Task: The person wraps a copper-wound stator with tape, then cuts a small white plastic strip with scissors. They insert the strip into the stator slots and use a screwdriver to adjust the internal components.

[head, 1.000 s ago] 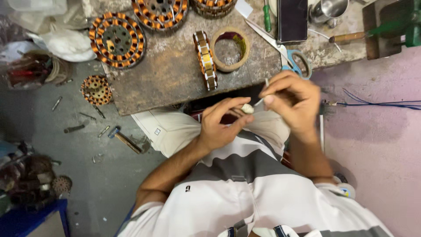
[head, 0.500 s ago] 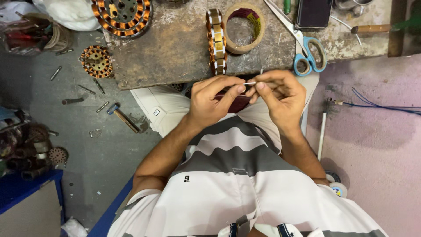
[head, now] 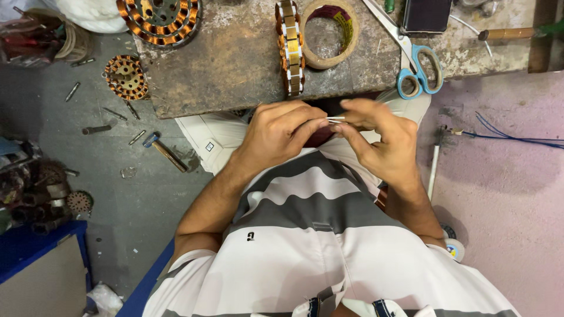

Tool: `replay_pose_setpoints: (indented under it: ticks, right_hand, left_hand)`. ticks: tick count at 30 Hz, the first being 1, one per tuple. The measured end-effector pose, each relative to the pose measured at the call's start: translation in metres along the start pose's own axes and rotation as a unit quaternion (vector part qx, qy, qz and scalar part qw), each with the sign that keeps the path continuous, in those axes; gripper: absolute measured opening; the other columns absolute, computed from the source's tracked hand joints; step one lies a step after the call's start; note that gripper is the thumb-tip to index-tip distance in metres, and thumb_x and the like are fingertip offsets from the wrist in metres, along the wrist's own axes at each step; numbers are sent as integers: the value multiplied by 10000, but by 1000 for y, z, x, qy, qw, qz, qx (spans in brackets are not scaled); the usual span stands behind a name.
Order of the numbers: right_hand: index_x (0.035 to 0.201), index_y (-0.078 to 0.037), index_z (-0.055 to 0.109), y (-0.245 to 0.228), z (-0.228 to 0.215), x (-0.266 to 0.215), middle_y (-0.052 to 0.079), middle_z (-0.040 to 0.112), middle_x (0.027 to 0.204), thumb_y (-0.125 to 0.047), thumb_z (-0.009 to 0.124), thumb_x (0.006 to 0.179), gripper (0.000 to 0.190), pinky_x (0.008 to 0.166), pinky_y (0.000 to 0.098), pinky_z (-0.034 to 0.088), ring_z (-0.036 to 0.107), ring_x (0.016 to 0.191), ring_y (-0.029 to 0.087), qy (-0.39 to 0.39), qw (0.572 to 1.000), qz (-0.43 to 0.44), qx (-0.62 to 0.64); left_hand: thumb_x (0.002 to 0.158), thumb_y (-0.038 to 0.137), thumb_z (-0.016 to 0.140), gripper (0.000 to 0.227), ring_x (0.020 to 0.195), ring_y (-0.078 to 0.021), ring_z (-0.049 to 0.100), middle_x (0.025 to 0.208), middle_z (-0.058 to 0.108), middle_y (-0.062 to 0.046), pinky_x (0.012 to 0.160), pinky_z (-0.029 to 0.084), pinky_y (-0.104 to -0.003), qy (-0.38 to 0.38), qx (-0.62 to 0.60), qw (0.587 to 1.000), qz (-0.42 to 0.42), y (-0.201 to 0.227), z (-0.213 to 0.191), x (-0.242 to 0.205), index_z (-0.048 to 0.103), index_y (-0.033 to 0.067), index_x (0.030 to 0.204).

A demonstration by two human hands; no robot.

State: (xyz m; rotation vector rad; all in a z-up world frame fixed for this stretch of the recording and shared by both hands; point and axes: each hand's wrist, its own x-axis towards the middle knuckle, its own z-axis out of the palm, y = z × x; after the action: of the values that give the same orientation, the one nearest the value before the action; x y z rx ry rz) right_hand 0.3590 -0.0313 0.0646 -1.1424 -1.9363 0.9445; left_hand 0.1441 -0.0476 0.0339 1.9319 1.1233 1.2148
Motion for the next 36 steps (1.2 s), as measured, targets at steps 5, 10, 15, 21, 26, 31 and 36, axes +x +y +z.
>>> replay_pose_setpoints:
  ticks: [5,10,15,21,26,31,36]
  right_hand:
    - [1031,6,736,5,-1,3,130,756,1026,77,787,895,162,812,306,602,763,930,226,-45,995,-76,-41]
    - [1016,9,734,6,2,4,138,748,1010,59,810,876,167,792,300,593,758,909,228,-37,995,-83,-29]
    - [994,25,729,13,4,4,139,748,997,76,817,883,150,780,285,586,758,895,208,-15,996,-82,-12]
    - [995,52,732,22,4,3,156,738,990,82,810,883,139,757,258,592,735,858,166,-27,992,-32,120]
    - [1001,47,737,20,3,5,154,739,983,85,801,884,138,754,255,586,737,850,167,-35,993,-31,113]
    - [995,30,745,13,1,9,130,743,958,63,808,873,141,731,248,573,731,821,157,-44,995,-32,88]
    - [1013,24,754,9,-5,13,111,752,951,36,795,885,135,716,252,573,739,823,142,-75,995,-43,45]
  left_hand:
    - [936,103,752,116,802,-291,719,916,725,-108,713,569,-378,-74,7,997,16,-2,-10,3,719,14,1002]
    - [928,104,760,108,733,-287,703,850,706,-105,664,549,-381,-80,15,996,-25,-1,-11,7,719,23,985]
    - [944,101,748,99,678,-246,706,863,729,-104,610,551,-349,-82,-19,995,-58,3,-11,7,734,23,1003]
    - [1003,79,698,114,828,-148,776,967,763,-84,684,640,-256,-92,-171,975,-108,-3,-9,3,726,22,1098]
    - [1018,70,700,97,859,-134,776,976,769,-83,716,633,-256,-90,-186,974,-92,-9,-9,2,728,26,1099]
    - [929,89,783,124,698,-89,720,882,773,-63,572,539,-223,-107,-174,970,-130,-6,-12,5,754,33,1036]
    - [932,123,819,99,717,-49,725,890,785,-20,602,557,-200,-78,-151,976,-135,-4,-8,5,770,62,994]
